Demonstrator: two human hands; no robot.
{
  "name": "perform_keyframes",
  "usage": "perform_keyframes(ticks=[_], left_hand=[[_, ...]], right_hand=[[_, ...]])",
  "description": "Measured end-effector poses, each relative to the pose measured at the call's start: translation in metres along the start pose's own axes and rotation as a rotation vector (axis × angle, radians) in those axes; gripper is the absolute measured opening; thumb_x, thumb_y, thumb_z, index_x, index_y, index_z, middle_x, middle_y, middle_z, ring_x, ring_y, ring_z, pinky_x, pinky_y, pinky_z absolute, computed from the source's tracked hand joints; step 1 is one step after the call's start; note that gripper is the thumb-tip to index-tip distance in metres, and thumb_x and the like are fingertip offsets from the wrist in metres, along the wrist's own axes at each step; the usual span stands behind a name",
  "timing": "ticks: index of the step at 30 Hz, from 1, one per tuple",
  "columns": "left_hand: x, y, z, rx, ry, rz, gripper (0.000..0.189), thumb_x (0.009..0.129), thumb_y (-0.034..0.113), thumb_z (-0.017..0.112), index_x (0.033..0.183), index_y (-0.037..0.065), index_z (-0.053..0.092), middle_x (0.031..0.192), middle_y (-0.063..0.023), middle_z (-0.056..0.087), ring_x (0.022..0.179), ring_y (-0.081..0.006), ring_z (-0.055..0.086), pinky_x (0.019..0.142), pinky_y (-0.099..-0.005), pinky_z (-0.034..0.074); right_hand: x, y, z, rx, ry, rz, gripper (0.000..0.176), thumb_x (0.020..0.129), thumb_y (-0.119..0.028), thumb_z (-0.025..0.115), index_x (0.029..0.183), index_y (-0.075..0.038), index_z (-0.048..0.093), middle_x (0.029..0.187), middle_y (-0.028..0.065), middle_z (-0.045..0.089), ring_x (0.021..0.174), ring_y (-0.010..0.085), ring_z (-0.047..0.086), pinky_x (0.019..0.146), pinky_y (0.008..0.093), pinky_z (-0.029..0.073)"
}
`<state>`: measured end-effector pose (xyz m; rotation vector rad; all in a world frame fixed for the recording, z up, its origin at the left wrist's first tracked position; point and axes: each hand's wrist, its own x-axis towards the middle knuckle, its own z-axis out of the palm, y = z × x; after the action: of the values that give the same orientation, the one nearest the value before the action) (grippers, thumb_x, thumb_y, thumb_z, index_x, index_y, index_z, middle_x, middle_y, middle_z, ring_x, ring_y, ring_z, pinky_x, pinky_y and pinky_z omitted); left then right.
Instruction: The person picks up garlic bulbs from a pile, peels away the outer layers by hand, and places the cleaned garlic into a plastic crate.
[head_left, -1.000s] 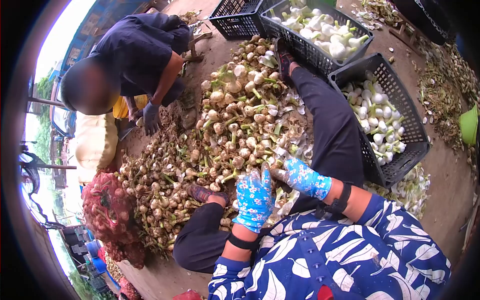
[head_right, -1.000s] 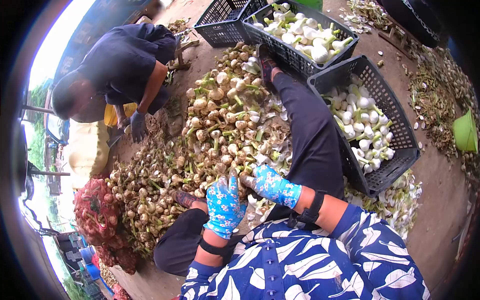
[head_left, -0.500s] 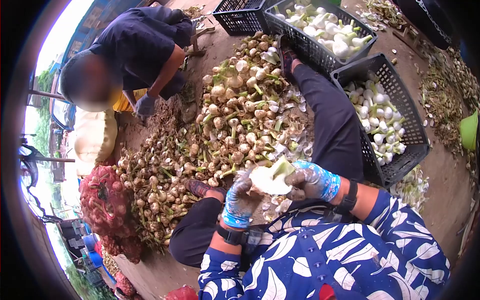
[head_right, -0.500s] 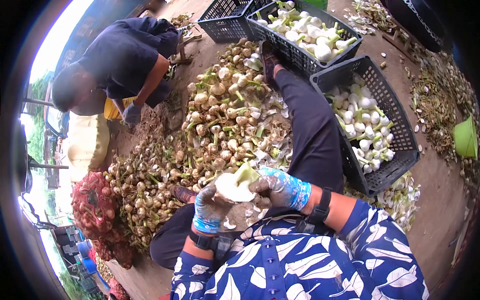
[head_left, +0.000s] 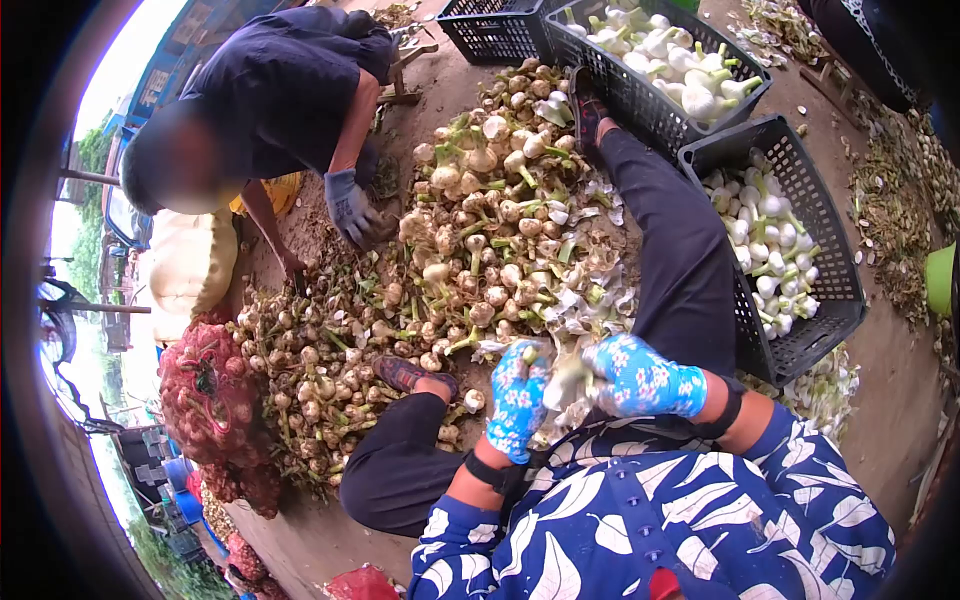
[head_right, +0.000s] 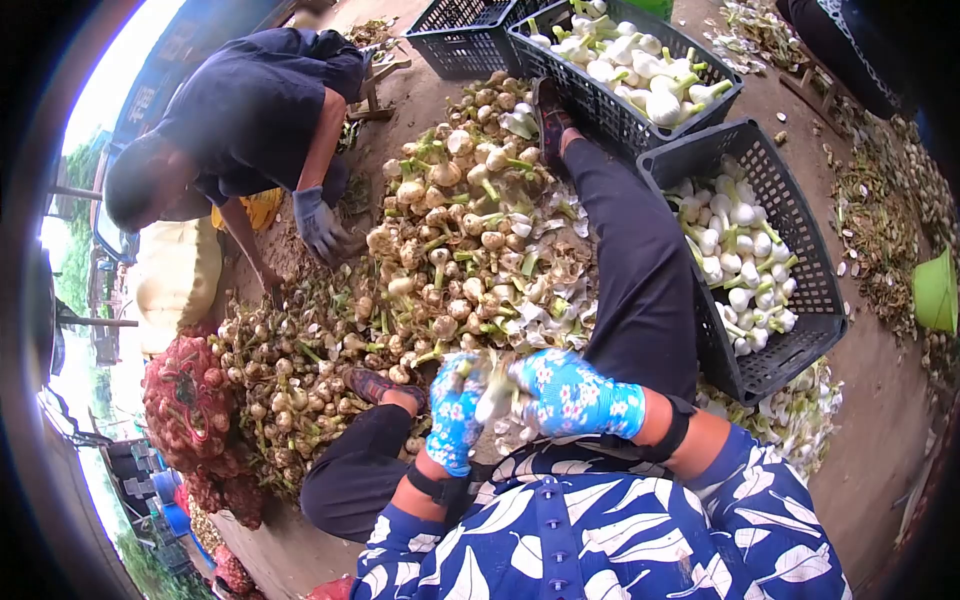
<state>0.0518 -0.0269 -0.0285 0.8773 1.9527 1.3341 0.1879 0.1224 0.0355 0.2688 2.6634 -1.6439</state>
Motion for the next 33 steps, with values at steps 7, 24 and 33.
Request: perform_keyframes(ticks=[7, 24, 33], left_hand=[[0.004, 0.015, -0.029, -0.231, 0.326, -0.201, 0.018, 0.092, 0.015, 0.055, 0.102, 0.001, 0.060, 0.091, -0.0026, 0.062, 0.080, -0.0085, 0.056, 0.069, -0.0256, 0.046], [0.006, 0.026, 0.003, 0.942, 0.040, 0.272, 0.029, 0.071, 0.015, 0.067, 0.096, 0.003, 0.061, 0.093, -0.0212, 0.060, 0.082, -0.0365, 0.059, 0.070, -0.0428, 0.048], [0.010, 0.027, 0.011, 1.002, -0.038, 0.065, 0.033, 0.072, 0.024, 0.066, 0.098, 0.004, 0.063, 0.097, -0.0207, 0.062, 0.090, -0.0341, 0.060, 0.075, -0.0438, 0.049]], right_hand=[[0.004, 0.055, -0.004, -0.607, -0.168, 0.108, 0.019, 0.073, -0.018, 0.060, 0.087, -0.005, 0.060, 0.066, 0.0117, 0.063, 0.060, 0.0290, 0.063, 0.050, 0.0415, 0.049], [0.036, 0.025, 0.047, -0.287, -0.021, 0.260, 0.020, 0.076, -0.020, 0.058, 0.087, -0.003, 0.060, 0.075, 0.0174, 0.063, 0.072, 0.0339, 0.063, 0.065, 0.0440, 0.049], [0.035, 0.047, 0.057, -0.170, -0.007, 0.289, 0.017, 0.077, -0.020, 0.057, 0.080, -0.004, 0.062, 0.075, 0.0190, 0.062, 0.074, 0.0357, 0.061, 0.069, 0.0455, 0.048]])
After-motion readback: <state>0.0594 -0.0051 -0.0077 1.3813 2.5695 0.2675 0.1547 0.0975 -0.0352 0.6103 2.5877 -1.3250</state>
